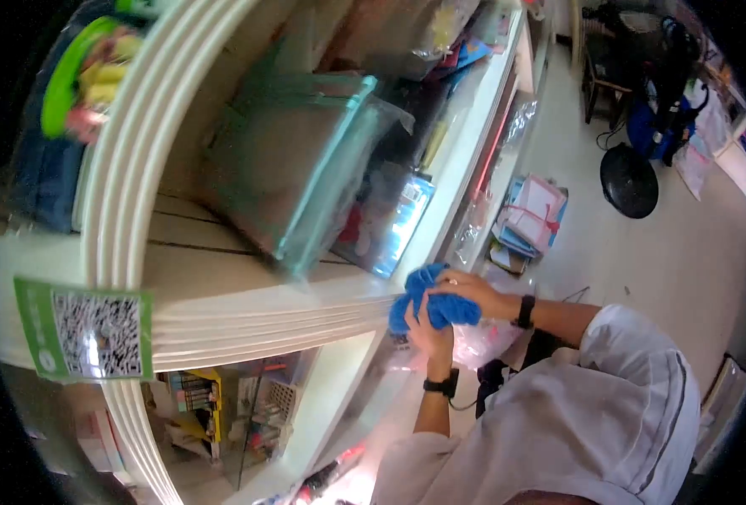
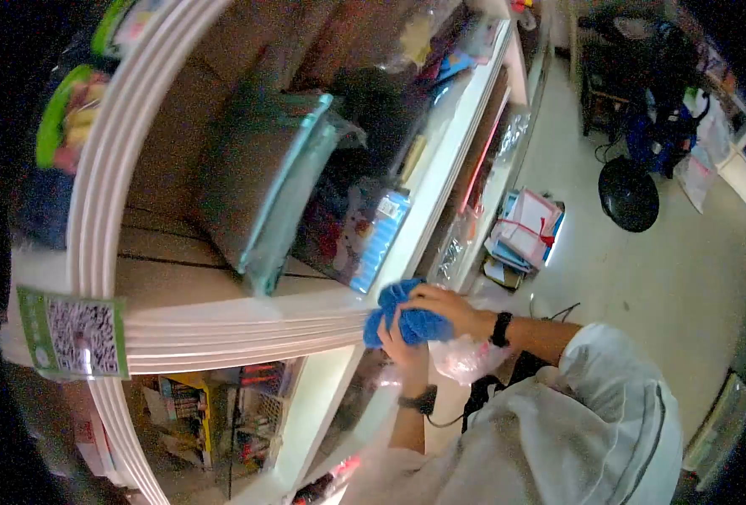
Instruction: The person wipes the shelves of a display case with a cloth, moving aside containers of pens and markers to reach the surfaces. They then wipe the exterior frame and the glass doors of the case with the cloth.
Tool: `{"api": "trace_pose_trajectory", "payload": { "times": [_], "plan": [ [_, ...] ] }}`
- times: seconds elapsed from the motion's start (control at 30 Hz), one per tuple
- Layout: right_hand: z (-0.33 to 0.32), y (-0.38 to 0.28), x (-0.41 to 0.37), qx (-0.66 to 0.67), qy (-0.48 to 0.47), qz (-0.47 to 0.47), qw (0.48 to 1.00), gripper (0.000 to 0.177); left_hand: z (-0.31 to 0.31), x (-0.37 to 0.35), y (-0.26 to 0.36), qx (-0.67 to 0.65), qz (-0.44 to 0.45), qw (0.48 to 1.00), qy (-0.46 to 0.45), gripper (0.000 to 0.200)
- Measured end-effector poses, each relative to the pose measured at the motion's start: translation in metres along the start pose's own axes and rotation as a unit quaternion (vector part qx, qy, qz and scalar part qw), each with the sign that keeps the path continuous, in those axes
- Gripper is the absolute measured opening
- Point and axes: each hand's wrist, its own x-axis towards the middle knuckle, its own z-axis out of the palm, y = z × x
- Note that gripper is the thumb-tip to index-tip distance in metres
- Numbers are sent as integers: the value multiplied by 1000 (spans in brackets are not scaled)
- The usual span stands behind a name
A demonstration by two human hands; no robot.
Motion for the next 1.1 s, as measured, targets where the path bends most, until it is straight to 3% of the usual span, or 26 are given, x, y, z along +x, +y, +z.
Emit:
{"api": "trace_pose_trajectory", "payload": {
  "times": [0.07,0.1,0.13,0.2,0.27,0.4,0.43,0.57,0.67,0.73,0.8,0.87,0.97,1.07,1.1],
  "plan": [
    [-22,23,16,-49,-18,22,998,64,23,22,20,21,-78,996,-33,73],
    [-27,33,24,-85,4,10,996,63,37,31,27,36,-58,997,-19,78],
    [-38,42,33,-103,11,2,995,60,49,41,28,85,-86,991,-65,80],
    [-51,64,44,-136,-26,16,990,61,61,58,47,103,-89,987,-81,80],
    [-70,65,46,-157,-5,48,986,58,69,84,69,113,-77,986,-90,80],
    [-117,87,48,-191,77,109,972,50,111,127,98,186,-100,955,-210,81],
    [-132,92,49,-228,127,83,962,43,131,137,98,188,-72,958,-204,81],
    [-174,107,58,-249,127,119,953,42,181,157,108,124,40,988,-80,75],
    [-178,104,62,-291,64,125,946,42,151,157,121,80,19,990,-117,69],
    [-161,102,61,-302,9,129,944,42,143,144,99,85,7,990,-113,66],
    [-136,90,60,-311,-45,87,945,42,116,123,85,72,-25,990,-116,66],
    [-102,76,59,-304,-80,47,948,44,97,92,53,139,-53,981,-120,66],
    [-49,49,56,-242,-112,33,963,53,61,59,29,160,-104,974,-123,64],
    [-20,25,57,-247,-129,58,959,41,42,43,17,163,-117,972,-122,63],
    [-21,19,56,-229,-74,39,970,36,37,43,15,161,-117,972,-122,63]
  ]
}}
